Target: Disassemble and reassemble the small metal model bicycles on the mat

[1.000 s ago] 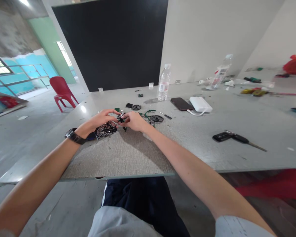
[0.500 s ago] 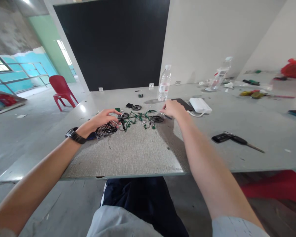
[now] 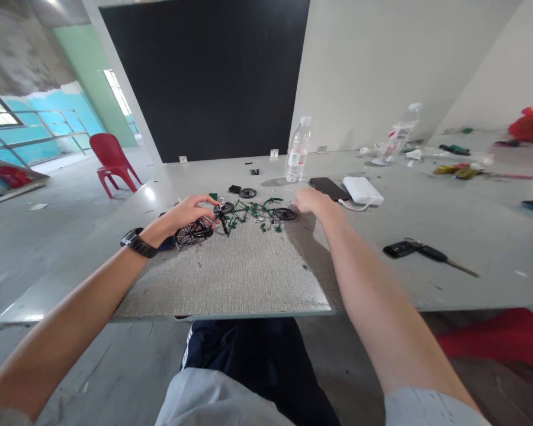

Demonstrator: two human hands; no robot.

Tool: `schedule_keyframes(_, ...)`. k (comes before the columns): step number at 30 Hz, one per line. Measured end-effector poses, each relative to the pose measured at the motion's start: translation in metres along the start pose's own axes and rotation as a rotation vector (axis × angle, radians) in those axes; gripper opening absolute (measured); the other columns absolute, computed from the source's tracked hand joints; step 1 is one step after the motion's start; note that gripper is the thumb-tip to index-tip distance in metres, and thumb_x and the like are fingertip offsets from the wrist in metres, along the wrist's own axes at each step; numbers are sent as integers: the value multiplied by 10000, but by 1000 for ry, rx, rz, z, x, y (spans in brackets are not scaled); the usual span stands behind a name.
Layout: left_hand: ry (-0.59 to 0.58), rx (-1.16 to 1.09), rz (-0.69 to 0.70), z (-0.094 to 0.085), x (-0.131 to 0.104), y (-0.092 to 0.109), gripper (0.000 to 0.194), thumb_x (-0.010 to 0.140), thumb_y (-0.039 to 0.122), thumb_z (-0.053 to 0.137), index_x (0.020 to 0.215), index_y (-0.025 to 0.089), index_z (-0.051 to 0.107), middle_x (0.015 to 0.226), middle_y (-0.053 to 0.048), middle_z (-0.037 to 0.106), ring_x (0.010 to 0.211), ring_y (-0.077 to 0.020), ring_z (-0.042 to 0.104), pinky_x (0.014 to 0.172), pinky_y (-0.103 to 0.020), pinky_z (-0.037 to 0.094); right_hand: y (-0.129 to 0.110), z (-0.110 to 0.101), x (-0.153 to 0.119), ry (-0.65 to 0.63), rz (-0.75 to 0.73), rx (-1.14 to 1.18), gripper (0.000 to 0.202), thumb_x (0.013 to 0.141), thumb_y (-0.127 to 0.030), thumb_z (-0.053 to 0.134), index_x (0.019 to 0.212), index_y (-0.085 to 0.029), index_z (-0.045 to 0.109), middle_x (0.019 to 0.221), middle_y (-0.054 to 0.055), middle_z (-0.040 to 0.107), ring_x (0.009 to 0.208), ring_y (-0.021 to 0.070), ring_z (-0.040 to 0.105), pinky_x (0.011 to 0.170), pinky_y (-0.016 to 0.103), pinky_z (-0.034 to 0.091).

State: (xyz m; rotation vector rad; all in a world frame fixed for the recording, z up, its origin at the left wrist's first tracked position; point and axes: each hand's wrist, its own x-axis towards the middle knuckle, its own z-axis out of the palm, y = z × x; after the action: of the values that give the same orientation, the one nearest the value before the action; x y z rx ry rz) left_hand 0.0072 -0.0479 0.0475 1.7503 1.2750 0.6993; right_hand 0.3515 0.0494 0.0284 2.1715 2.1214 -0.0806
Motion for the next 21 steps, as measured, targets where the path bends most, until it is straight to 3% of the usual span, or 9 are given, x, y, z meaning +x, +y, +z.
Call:
schedule_keyframes(6, 0, -6, -8, 1, -1, 2, 337, 844, 154, 619, 1178, 171, 655, 877, -66, 793, 801, -206, 748, 813, -354, 547, -28, -15, -23, 44, -229, 114, 288, 1024, -251, 479, 1135, -146, 723, 1044, 163, 758, 883, 250, 695, 769, 331, 467)
schedule_keyframes(10, 10, -11, -20, 1, -1, 3, 343, 841, 152, 618, 1182, 167, 656, 873, -69, 789, 801, -210, 749, 819, -360, 551, -46, -16, -33, 1, -340, 165, 237, 961, -240, 551, 1108, -221, 736, 1054, 92, 761, 888, 226, 691, 756, 320, 476)
schedule_keyframes(13, 8, -21, -21, 0, 0, 2, 349, 837, 156, 629, 1184, 169, 657, 877, -74, 788, 803, -211, 747, 816, -360, 554, -49, -16, -36, -64, -366, 132, 144, 896, -271, 636, 946, -259, 769, 1002, 59, 768, 858, 229, 691, 745, 339, 476)
schedule_keyframes(17, 6, -15, -6, 0, 1, -1, 354, 834, 160, 635, 1187, 170, 656, 865, -69, 788, 812, -210, 748, 833, -364, 553, -45, -19, -38, -153, -353, 113, 130, 855, -247, 646, 873, -253, 775, 892, 46, 772, 803, 225, 700, 693, 342, 475)
schedule_keyframes(21, 3, -20, -7, 0, 3, -4, 360, 845, 184, 631, 1204, 171, 647, 882, -72, 789, 828, -212, 751, 837, -363, 554, -44, -21, -41, -137, -339, 154, 70, 803, -212, 724, 791, -261, 773, 910, 36, 784, 838, 232, 715, 690, 327, 485)
